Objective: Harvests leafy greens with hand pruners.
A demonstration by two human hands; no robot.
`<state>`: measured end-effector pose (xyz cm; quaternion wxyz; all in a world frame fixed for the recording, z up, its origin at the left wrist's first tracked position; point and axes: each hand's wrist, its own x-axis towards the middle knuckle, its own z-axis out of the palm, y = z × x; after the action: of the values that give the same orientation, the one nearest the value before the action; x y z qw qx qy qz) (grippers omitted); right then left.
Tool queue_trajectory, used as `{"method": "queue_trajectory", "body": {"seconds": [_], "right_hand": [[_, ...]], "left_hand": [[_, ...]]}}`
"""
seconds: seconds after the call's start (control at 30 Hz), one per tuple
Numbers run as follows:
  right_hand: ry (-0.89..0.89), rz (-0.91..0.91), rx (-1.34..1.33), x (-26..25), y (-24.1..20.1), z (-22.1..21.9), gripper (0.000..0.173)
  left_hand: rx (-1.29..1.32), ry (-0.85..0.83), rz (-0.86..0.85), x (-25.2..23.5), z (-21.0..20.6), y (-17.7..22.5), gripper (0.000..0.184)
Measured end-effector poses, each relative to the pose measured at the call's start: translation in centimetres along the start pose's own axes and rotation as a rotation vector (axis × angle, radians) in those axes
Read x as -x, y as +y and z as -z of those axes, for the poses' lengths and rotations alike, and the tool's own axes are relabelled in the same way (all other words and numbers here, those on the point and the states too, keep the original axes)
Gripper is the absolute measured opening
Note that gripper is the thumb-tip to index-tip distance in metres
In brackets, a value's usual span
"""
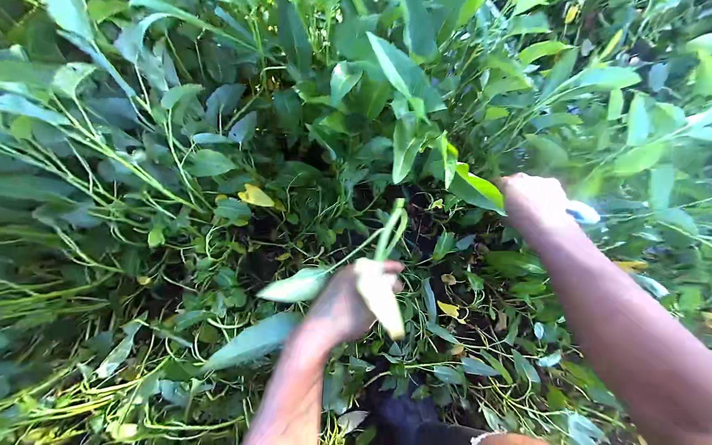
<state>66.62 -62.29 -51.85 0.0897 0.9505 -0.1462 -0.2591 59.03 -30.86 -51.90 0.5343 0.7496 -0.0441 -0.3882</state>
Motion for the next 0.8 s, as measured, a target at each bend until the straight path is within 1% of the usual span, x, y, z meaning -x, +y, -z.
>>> {"method": "queue_trajectory", "body": {"seconds": [0.03, 0.1, 0.2, 0.27, 0.33, 0.37, 0.43, 0.5, 0.53, 0.57, 0.63, 0.67, 0.73, 0.77, 0.8], "right_hand": [[-0.013, 0.007, -0.090, 0.3, -0.2, -1.3, 0.025], [-0.041, -0.007, -0.298, 0.2, -0.6, -4.8, 0.031], [-0.053, -0.009, -0.814, 0.6, -2.4, -8.8, 0.023], [-0.033, -0.016, -1.125, 1.3, -3.7, -10.6, 0.024], [-0.051, -0.022, -1.257, 2.0, -4.4, -11.0, 0.020], [-0.083, -0.005, -1.255, 2.2, -4.1, -11.0, 0.018], [-0.142, 0.049, -1.123, 2.1, -2.4, -9.8, 0.026], [-0.102, 0.065, -0.921, 1.2, 0.2, -8.5, 0.043], [-0.071, 0.061, -0.824, 0.5, 1.5, -7.8, 0.049], [-0.015, 0.077, -0.725, -0.3, 2.4, -7.2, 0.047], [0.113, 0.123, -0.516, -1.8, 3.3, -5.4, 0.036], [0.134, 0.118, -0.411, -2.3, 3.2, -4.3, 0.033], [0.083, 0.071, -0.206, -3.0, 2.9, -2.8, 0.031], [0.037, 0.042, -0.104, -3.1, 2.9, -2.5, 0.032], [-0.008, -0.001, -0.032, -3.1, 3.0, -2.4, 0.029]], "left_hand": [[-0.019, -0.031, 0.047, -2.8, -1.1, 0.1, 0.032], [0.032, -0.015, 0.092, -8.6, -3.2, 0.0, 0.036], [0.133, 0.056, 0.136, -15.9, -5.2, 0.2, 0.035], [0.128, 0.096, 0.155, -18.8, -6.4, 0.5, 0.028], [0.085, 0.072, 0.107, -20.1, -7.0, 0.4, 0.027], [0.065, 0.052, 0.085, -20.5, -7.0, 0.0, 0.028], [0.043, 0.056, 0.134, -21.0, -6.3, -0.5, 0.031], [0.043, 0.078, 0.205, -20.9, -5.1, -1.7, 0.039], [0.096, 0.084, 0.242, -20.7, -4.8, -2.4, 0.041], [0.179, 0.097, 0.272, -20.7, -4.7, -3.0, 0.040], [0.268, 0.103, 0.283, -21.0, -4.6, -3.8, 0.038], [0.346, 0.113, 0.294, -21.0, -4.7, -4.0, 0.040], [0.457, 0.130, 0.334, -20.1, -4.5, -4.0, 0.048], [0.466, 0.118, 0.337, -19.3, -4.1, -3.6, 0.050], [0.426, 0.100, 0.288, -18.7, -3.7, -3.4, 0.046]]}}
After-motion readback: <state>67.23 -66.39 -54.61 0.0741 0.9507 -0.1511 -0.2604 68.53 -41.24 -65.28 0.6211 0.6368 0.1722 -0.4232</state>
